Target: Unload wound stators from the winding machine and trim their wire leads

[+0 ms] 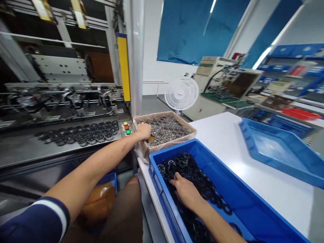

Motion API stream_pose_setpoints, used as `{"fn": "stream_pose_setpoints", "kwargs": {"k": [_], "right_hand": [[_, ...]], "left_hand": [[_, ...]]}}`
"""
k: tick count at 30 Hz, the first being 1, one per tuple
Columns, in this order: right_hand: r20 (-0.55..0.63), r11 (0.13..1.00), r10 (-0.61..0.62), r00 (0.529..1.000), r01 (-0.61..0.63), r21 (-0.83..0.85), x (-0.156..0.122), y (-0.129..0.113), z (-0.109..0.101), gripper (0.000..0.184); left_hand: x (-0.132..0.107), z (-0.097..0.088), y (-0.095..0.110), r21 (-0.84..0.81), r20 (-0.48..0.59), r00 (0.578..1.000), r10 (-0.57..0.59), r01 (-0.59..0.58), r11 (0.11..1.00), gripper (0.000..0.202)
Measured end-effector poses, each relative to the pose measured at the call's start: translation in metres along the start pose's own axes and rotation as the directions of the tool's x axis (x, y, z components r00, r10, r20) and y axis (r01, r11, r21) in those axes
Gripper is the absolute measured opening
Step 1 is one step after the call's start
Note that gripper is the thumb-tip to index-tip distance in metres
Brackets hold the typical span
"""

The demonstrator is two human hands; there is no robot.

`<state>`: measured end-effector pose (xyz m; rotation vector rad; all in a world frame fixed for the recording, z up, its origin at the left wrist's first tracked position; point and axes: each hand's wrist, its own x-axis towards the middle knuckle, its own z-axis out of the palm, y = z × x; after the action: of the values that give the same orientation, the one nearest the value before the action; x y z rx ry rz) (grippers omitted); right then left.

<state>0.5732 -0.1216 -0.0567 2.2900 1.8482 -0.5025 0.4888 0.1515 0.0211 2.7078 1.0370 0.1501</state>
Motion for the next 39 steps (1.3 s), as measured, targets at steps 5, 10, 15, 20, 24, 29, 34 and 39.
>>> {"fn": "stream_pose_setpoints", "kwargs": {"k": [5,10,15,20,24,29,34,39], "right_hand": [[0.034,0.999,-0.034,0.999,0.034,-0.025,0.003,0.006,-0.001,0.045],[0.009,0.999,0.022,1.0,-0.022,-0.043,0.005,0.009,0.001,0.041],[-0.029,0.999,0.05,0.998,-0.049,0.009,0.008,0.004,0.003,0.041],[-0.058,0.992,0.118,0.991,-0.115,0.052,0.011,-0.004,0.008,0.027],[-0.095,0.989,0.14,0.986,-0.135,0.062,0.009,-0.006,0.005,0.021],[-0.224,0.98,0.2,0.954,-0.196,0.042,0.004,0.004,-0.01,0.026],[-0.316,0.971,0.224,0.922,-0.181,0.158,0.007,0.008,-0.011,0.017],[-0.38,0.934,0.241,0.893,-0.106,0.342,0.011,0.008,-0.021,0.017]], "left_hand": [[-0.01,-0.019,-0.002,-0.236,-0.033,0.999,-0.002,-0.006,0.972,0.037],[-0.078,-0.029,-0.009,-0.55,-0.106,0.985,0.139,-0.175,0.817,0.024],[-0.193,-0.001,-0.029,-0.833,-0.107,0.966,0.237,-0.217,0.509,0.04],[-0.254,0.026,-0.046,-0.986,-0.018,0.987,0.16,0.009,-0.167,0.035],[-0.265,0.028,-0.046,-0.964,0.01,0.99,0.139,0.046,-0.262,0.044],[-0.267,0.022,-0.042,-0.953,-0.051,0.982,0.181,0.006,-0.302,0.044],[-0.264,0.019,-0.038,-0.955,-0.051,0.978,0.203,0.012,-0.298,0.046],[-0.261,0.016,-0.039,-0.951,-0.014,0.98,0.198,0.048,-0.305,0.045]]}}
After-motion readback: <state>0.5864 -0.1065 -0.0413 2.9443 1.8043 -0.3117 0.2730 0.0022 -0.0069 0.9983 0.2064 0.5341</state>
